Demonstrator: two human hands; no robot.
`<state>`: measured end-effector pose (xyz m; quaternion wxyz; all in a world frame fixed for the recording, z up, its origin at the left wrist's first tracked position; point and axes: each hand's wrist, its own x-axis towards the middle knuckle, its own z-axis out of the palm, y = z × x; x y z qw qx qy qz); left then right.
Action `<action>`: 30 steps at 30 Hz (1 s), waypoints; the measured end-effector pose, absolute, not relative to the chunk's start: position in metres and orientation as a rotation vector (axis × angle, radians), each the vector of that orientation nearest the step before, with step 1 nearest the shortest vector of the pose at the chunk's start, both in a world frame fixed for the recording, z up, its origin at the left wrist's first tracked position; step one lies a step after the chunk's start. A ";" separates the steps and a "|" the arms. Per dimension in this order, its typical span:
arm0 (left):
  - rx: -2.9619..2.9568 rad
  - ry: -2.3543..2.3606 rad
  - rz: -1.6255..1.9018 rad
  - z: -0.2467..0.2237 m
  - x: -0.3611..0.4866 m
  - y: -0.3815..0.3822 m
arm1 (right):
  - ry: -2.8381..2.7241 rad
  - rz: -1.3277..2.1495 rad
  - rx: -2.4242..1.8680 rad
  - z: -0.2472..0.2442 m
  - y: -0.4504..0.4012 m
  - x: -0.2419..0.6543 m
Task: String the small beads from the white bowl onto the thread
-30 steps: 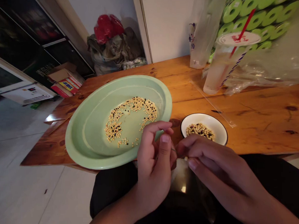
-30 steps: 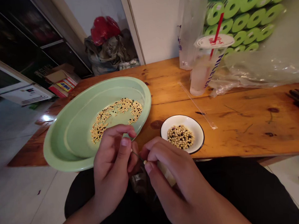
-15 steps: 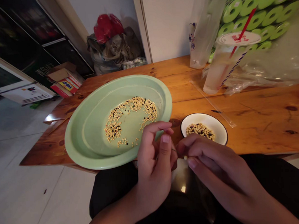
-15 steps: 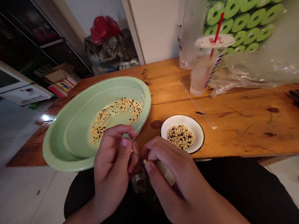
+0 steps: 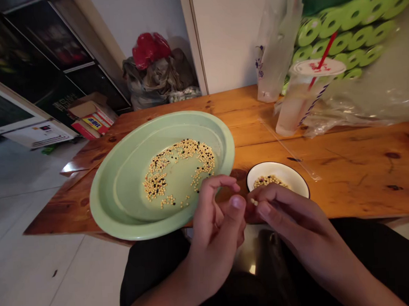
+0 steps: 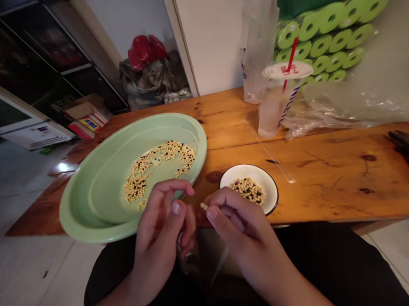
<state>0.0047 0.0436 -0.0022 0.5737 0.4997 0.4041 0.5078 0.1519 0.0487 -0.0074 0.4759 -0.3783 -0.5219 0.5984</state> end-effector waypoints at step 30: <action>1.923 1.200 1.499 -0.028 0.034 0.075 | -1.903 0.899 -1.183 -0.004 0.081 0.194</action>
